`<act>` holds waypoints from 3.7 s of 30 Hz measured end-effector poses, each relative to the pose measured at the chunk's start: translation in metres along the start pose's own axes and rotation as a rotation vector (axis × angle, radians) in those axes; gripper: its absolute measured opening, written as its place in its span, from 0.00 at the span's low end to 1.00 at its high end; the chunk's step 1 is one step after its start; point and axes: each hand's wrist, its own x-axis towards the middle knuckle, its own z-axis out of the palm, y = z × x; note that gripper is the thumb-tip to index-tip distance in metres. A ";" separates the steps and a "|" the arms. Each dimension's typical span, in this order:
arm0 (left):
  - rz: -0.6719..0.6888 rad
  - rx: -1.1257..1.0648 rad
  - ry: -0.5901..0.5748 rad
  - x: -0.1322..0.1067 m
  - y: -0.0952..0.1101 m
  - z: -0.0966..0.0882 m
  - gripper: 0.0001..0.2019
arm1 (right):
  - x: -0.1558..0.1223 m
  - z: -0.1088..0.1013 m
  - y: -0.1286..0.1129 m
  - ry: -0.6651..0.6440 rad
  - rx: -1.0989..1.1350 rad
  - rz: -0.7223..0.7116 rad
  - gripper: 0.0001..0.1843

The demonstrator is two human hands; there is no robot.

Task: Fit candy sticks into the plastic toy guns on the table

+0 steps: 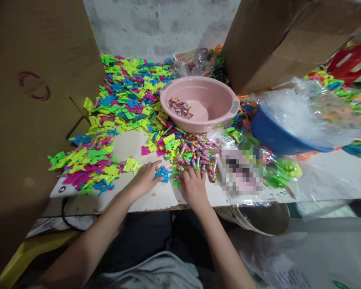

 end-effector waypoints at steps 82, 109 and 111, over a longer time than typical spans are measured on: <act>-0.047 0.012 0.548 -0.083 -0.016 -0.122 0.11 | -0.027 -0.030 -0.010 -0.111 0.164 0.143 0.14; 0.229 -0.116 -0.074 -0.003 0.044 0.026 0.18 | -0.003 -0.020 0.022 0.080 0.189 0.325 0.09; 0.193 -0.201 -0.029 -0.007 0.037 0.018 0.15 | -0.016 -0.027 0.021 0.110 0.293 0.357 0.10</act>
